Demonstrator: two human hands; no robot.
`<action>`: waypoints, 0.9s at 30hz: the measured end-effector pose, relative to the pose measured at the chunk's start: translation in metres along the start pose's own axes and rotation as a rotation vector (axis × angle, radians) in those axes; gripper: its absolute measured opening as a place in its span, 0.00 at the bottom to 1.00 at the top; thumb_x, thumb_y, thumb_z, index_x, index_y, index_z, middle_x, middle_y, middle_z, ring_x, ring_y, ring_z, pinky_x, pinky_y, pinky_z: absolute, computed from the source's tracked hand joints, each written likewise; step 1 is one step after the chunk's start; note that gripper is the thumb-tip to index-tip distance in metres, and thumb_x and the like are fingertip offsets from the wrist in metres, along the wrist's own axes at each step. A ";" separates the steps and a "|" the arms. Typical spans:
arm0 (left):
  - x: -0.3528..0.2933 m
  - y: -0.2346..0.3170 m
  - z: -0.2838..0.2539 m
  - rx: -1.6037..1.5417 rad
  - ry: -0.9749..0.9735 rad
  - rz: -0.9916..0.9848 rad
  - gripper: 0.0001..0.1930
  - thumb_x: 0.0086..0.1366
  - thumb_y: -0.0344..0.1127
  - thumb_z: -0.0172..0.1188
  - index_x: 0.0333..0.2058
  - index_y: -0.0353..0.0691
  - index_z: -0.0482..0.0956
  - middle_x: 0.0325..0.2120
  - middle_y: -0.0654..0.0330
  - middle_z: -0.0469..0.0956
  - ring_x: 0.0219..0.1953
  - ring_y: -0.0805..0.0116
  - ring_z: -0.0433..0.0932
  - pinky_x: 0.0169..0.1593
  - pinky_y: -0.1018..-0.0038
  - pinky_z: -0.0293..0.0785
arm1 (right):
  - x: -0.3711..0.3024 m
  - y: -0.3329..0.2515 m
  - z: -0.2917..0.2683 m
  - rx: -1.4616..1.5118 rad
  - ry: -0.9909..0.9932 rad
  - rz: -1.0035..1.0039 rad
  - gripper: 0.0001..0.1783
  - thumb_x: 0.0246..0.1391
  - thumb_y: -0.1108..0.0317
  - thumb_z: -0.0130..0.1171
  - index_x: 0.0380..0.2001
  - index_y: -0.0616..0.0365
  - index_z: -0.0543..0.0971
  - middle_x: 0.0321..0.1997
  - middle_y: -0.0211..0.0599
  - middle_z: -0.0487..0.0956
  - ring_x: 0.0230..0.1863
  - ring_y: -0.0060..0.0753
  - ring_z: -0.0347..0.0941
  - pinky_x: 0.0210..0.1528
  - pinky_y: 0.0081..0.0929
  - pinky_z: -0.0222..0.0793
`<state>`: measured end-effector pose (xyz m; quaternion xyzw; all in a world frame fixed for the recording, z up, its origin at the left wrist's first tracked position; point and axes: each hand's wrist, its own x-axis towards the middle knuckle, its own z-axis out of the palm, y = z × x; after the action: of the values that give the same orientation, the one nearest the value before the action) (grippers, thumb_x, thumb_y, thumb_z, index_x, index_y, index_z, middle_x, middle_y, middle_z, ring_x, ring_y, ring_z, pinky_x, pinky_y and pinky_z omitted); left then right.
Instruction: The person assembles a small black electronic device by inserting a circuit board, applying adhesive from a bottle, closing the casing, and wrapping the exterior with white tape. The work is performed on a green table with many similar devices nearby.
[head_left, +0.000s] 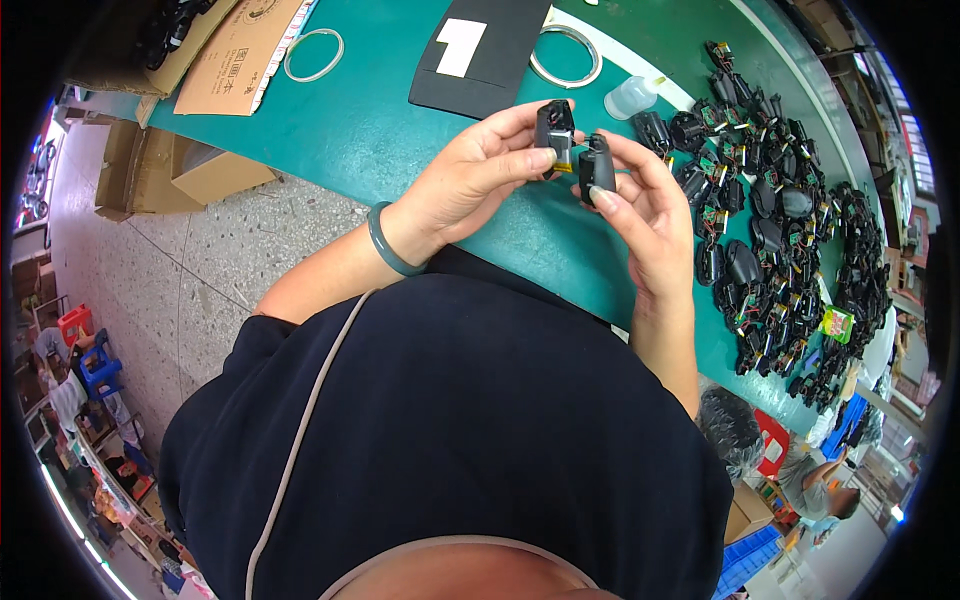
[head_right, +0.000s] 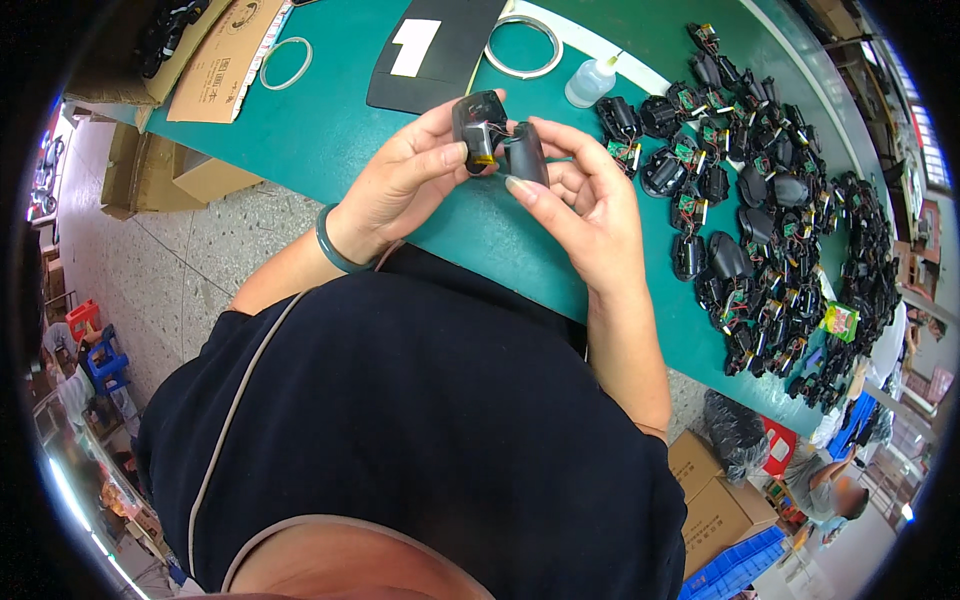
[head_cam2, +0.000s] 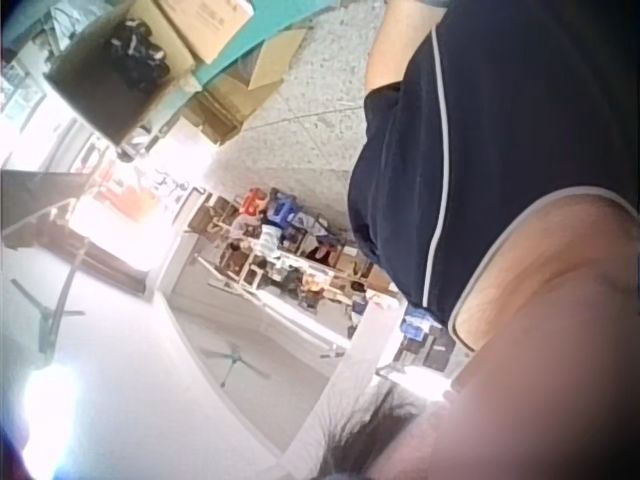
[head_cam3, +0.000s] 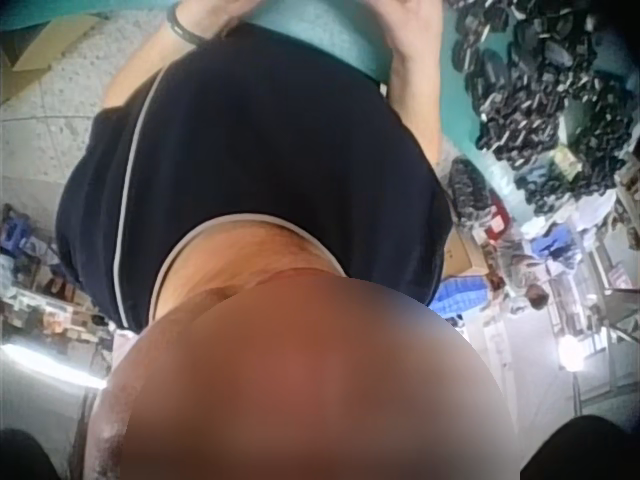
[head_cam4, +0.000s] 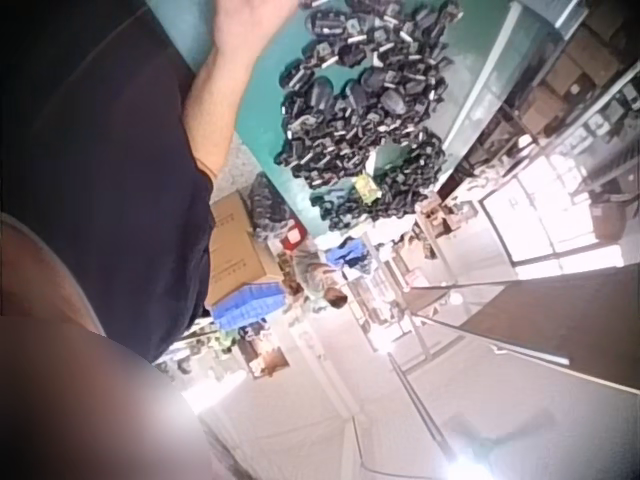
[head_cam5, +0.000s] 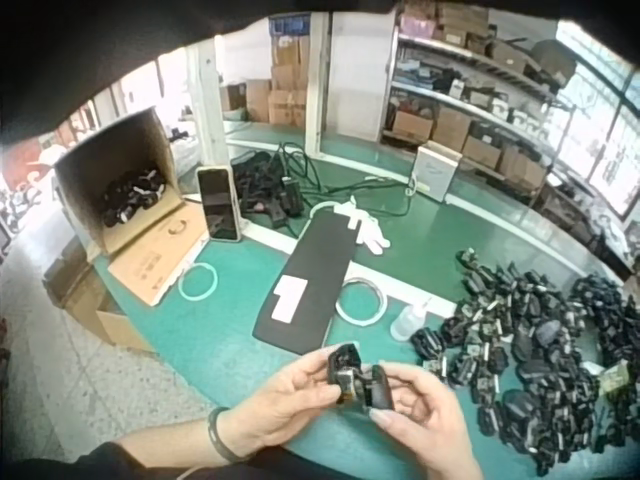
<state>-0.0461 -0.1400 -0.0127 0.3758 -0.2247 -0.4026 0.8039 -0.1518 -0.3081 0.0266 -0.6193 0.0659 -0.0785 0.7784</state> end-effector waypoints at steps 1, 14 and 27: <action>0.000 0.001 0.001 0.037 0.005 0.025 0.32 0.63 0.36 0.61 0.63 0.35 0.60 0.55 0.57 0.69 0.56 0.69 0.69 0.61 0.70 0.62 | 0.000 0.001 0.000 -0.019 -0.001 -0.030 0.29 0.47 0.78 0.65 0.54 0.69 0.70 0.49 0.41 0.77 0.44 0.24 0.75 0.46 0.20 0.71; -0.007 0.022 0.008 0.638 -0.081 0.215 0.35 0.54 0.21 0.63 0.61 0.37 0.64 0.53 0.57 0.66 0.57 0.67 0.67 0.60 0.68 0.66 | -0.003 0.009 0.003 -0.212 0.024 -0.254 0.35 0.41 0.79 0.69 0.56 0.65 0.69 0.52 0.42 0.75 0.50 0.28 0.73 0.55 0.26 0.69; -0.011 0.022 0.013 0.670 -0.101 0.218 0.35 0.55 0.20 0.63 0.62 0.39 0.63 0.54 0.56 0.66 0.56 0.65 0.69 0.58 0.67 0.69 | -0.006 0.009 0.003 -0.204 0.022 -0.269 0.35 0.41 0.80 0.69 0.56 0.66 0.70 0.51 0.42 0.76 0.49 0.28 0.75 0.53 0.25 0.70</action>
<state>-0.0504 -0.1282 0.0117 0.5722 -0.4224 -0.2365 0.6620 -0.1568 -0.3023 0.0184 -0.6974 -0.0015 -0.1815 0.6933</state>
